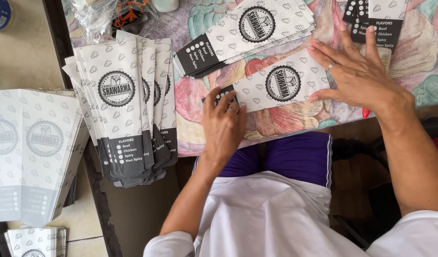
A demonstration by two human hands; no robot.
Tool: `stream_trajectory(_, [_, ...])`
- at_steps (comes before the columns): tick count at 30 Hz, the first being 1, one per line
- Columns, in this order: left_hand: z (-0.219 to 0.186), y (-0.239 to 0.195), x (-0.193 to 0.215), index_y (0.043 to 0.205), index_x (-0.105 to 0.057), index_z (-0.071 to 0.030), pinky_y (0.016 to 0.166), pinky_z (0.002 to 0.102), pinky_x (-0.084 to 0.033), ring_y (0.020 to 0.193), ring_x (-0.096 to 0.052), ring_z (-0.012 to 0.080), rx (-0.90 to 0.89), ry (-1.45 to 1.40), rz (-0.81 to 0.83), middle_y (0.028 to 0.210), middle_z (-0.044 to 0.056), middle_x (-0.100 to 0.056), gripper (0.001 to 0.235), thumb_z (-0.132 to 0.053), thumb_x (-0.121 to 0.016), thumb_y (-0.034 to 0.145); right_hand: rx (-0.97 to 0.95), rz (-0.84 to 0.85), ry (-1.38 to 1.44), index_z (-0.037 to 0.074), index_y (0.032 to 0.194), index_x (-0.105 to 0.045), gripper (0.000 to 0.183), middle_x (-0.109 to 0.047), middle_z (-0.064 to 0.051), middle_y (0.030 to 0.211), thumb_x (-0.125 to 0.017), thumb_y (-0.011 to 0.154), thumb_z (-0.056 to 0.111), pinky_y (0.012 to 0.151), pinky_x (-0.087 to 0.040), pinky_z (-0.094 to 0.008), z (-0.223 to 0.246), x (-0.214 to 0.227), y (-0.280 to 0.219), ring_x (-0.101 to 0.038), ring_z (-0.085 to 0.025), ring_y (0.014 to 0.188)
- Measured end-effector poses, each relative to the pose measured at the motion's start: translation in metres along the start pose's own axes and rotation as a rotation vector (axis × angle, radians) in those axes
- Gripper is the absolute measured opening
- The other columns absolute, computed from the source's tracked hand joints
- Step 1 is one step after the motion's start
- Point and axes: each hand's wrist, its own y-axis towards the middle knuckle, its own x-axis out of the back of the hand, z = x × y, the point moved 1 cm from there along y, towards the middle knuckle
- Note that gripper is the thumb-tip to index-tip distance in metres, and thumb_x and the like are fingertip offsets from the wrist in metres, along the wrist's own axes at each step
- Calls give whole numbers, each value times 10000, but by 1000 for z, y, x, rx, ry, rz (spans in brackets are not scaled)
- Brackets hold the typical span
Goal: Applying glue to paper sleeves and folding them to assemble food packaging.
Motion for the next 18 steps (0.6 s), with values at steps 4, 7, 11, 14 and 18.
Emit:
stream_trajectory(4, [-37, 23, -58, 1038, -701, 12, 798, 458, -464, 976, -498, 358, 18, -63, -38, 1040, 201, -597, 270, 122, -634, 801, 18, -13, -29, 199, 1662, -89, 1125, -95, 1, 1725, -457, 759, 761, 1176, 191, -680, -4, -5, 1, 140, -321, 1603])
stream_trajectory(7, [-61, 33, -93, 1290, -628, 96, 844, 381, -470, 1023, -448, 255, 7, 162, 171, 1223, 159, -557, 484, 152, -566, 814, 32, -51, -48, 208, 1669, -126, 1087, -140, -1, 1724, -438, 780, 747, 1192, 166, -701, -4, -7, 1, 145, -288, 1632])
stream_trajectory(11, [-50, 21, -90, 1339, -553, 16, 721, 331, -490, 912, -445, 210, 228, 89, 256, 1115, 107, -450, 325, -128, -566, 1048, 7, -29, -44, 194, 1669, -102, 1111, -128, -22, 1722, -437, 771, 755, 1170, 154, -708, -2, -2, 3, 167, -301, 1617])
stream_trajectory(14, [-24, -6, -61, 1201, -675, -35, 725, 385, -481, 930, -461, 265, 221, 112, 237, 1194, 154, -474, 284, 20, -625, 927, 12, -31, -37, 193, 1666, -102, 1112, -119, -8, 1723, -432, 764, 754, 1156, 130, -732, -1, -2, 0, 169, -303, 1612])
stream_trajectory(18, [21, -36, -20, 1502, -428, 37, 836, 389, -471, 977, -470, 259, 299, 209, 180, 1234, 132, -478, 484, -161, -543, 1076, 24, -52, -30, 224, 1674, -84, 1106, -121, -18, 1719, -409, 765, 764, 1165, 144, -726, -7, -7, 1, 139, -333, 1611])
